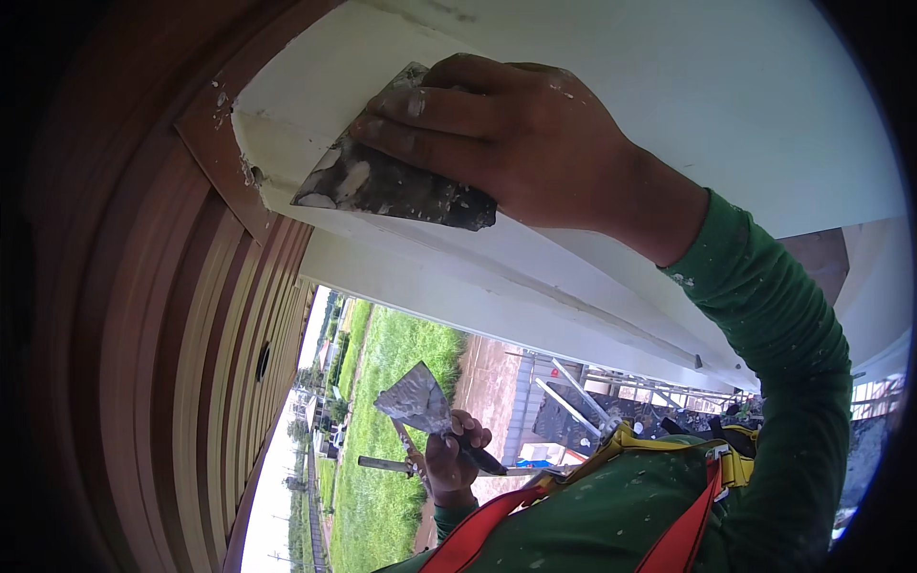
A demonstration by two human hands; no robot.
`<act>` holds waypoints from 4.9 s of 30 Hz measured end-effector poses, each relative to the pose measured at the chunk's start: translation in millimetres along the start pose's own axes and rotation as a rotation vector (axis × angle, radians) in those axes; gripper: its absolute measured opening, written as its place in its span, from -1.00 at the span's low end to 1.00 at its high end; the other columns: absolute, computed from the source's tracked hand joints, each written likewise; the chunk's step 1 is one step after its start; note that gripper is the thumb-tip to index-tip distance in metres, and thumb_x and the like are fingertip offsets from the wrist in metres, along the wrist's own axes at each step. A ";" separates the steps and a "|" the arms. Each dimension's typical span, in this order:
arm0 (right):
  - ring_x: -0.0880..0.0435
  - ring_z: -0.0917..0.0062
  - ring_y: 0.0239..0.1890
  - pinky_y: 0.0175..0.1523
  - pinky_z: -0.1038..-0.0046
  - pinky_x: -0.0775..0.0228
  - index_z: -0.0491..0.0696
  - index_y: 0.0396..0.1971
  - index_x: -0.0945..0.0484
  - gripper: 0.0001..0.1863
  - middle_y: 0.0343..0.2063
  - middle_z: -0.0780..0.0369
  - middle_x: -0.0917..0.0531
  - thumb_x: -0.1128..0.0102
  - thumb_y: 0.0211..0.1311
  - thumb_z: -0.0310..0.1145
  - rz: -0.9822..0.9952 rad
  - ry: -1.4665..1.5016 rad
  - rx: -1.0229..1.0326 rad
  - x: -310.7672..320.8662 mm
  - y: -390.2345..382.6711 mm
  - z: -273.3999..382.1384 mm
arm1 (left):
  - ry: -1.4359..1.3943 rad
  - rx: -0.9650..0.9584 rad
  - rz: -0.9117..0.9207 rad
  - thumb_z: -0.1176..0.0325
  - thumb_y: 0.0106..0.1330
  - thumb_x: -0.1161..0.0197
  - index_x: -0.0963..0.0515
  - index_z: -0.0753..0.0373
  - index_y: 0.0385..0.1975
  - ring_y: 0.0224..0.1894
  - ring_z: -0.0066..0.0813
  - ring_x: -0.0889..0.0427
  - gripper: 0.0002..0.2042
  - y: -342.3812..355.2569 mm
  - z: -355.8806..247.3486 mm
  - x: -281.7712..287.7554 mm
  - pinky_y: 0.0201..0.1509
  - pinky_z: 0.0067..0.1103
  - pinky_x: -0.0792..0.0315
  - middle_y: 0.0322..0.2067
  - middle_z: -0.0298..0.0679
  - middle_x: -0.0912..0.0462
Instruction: The person applies plaster to the underside of a white architectural overhang using a trowel and a hawk. They repeatedly scoop plaster from the hawk and smooth it onto the surface, working along the edge and corners of the structure.
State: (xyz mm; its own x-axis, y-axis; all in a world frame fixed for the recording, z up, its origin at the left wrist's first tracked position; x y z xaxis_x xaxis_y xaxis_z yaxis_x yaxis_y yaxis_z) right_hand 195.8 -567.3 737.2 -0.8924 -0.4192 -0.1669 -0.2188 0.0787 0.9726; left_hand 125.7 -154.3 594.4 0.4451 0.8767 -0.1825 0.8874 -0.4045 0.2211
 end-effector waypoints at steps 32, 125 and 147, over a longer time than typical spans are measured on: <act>-0.64 0.39 0.00 0.03 0.40 -0.63 0.20 0.23 -0.52 -0.42 0.02 0.38 -0.63 -0.23 0.12 -0.33 0.144 0.061 -0.195 24.3 -55.4 23.7 | -0.073 0.163 0.200 0.30 0.45 -0.13 -0.44 0.32 -0.09 -0.23 -0.23 -0.57 -0.78 22.9 37.5 -11.2 -0.08 -0.30 -0.45 -0.25 -0.04 -0.60; -0.68 0.39 -0.46 -0.30 0.48 -0.45 -0.20 -0.33 -0.54 -0.79 -0.51 0.14 -0.64 -0.36 0.01 -0.57 1.061 -0.276 -0.610 107.0 -82.8 122.5 | -0.317 0.067 0.222 0.26 0.46 -0.14 -0.38 0.35 0.03 -0.59 -0.50 -0.27 -0.68 16.9 175.1 92.9 -0.57 -0.59 -0.19 -0.59 -0.30 -0.28; -0.58 0.69 -0.55 -0.43 0.63 -0.34 -0.24 -0.40 -0.55 -0.83 -0.62 0.24 -0.63 -0.34 -0.04 -0.60 0.636 -0.313 -0.711 98.8 -68.7 118.9 | -0.295 0.286 0.267 0.12 0.42 -0.21 -0.41 0.37 0.18 -0.66 -0.63 -0.25 -0.50 32.3 181.5 111.9 -0.61 -0.64 -0.14 -0.63 -0.38 -0.29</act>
State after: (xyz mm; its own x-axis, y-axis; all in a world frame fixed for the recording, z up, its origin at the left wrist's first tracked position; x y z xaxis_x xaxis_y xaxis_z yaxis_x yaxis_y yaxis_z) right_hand 75.7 -506.5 634.7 -0.8476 -0.2227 0.4816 0.5301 -0.3962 0.7497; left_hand 225.9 -116.6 407.2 0.6398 0.6383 -0.4280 0.7167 -0.6967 0.0323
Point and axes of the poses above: each hand's wrist, its own y-axis towards the middle knuckle, its own x-axis out of the back of the hand, z = x × y, the point moved 2 cm from there along y, towards the middle knuckle
